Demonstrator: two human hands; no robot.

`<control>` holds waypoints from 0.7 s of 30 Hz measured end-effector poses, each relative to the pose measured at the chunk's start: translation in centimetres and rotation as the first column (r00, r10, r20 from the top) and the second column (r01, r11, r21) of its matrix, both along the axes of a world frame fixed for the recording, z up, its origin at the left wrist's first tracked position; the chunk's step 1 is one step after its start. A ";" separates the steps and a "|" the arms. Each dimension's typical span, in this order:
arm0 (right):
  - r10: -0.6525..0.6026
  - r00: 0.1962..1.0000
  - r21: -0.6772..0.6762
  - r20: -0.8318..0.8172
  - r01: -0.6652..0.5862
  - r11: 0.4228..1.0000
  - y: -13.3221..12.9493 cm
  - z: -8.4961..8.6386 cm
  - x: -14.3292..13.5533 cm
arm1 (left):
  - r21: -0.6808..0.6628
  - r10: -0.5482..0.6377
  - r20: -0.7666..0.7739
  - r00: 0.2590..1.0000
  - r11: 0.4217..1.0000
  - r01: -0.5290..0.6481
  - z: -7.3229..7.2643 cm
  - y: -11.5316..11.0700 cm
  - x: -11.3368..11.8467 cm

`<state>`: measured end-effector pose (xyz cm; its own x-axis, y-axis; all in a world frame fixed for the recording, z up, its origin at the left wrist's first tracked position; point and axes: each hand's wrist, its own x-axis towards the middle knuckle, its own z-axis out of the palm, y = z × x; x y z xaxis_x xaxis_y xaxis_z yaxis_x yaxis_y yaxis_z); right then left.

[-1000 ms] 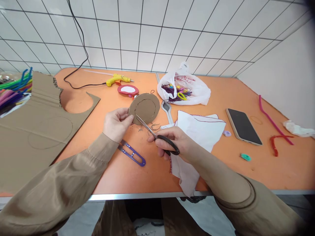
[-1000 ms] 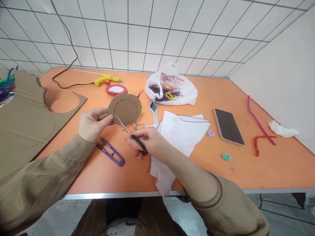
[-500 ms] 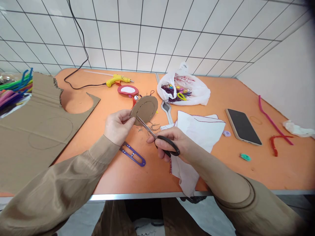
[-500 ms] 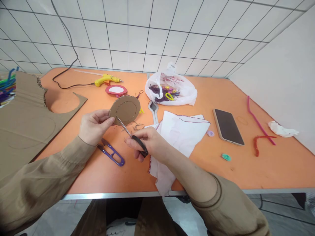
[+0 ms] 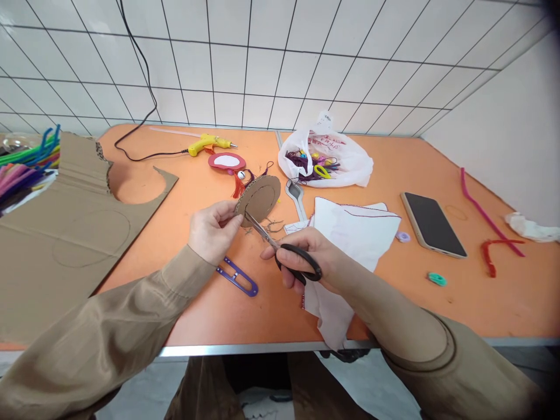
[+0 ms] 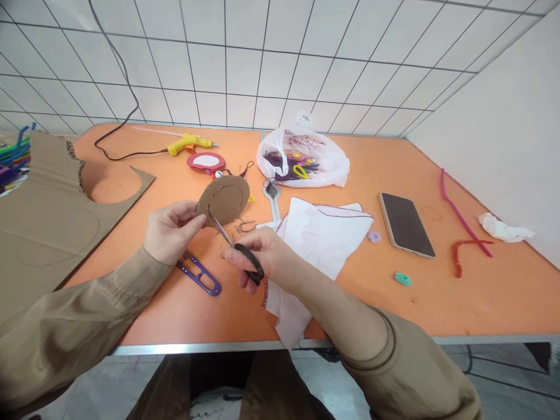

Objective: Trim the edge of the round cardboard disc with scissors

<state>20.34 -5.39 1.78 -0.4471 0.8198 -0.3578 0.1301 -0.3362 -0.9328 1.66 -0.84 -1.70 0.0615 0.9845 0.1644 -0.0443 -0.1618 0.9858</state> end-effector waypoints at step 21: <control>-0.026 0.995 0.092 0.099 0.017 0.996 0.2 -0.2 0.1 | -0.007 0.046 0.025 0.999 0.999 -0.046 0.4 0.6 -0.4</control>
<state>20.41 -5.16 1.60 -0.3946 0.8600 -0.3234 0.2182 -0.2542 -0.9422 1.31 -0.20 -1.35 0.0120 0.9872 0.1590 -0.0617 -0.1580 0.9855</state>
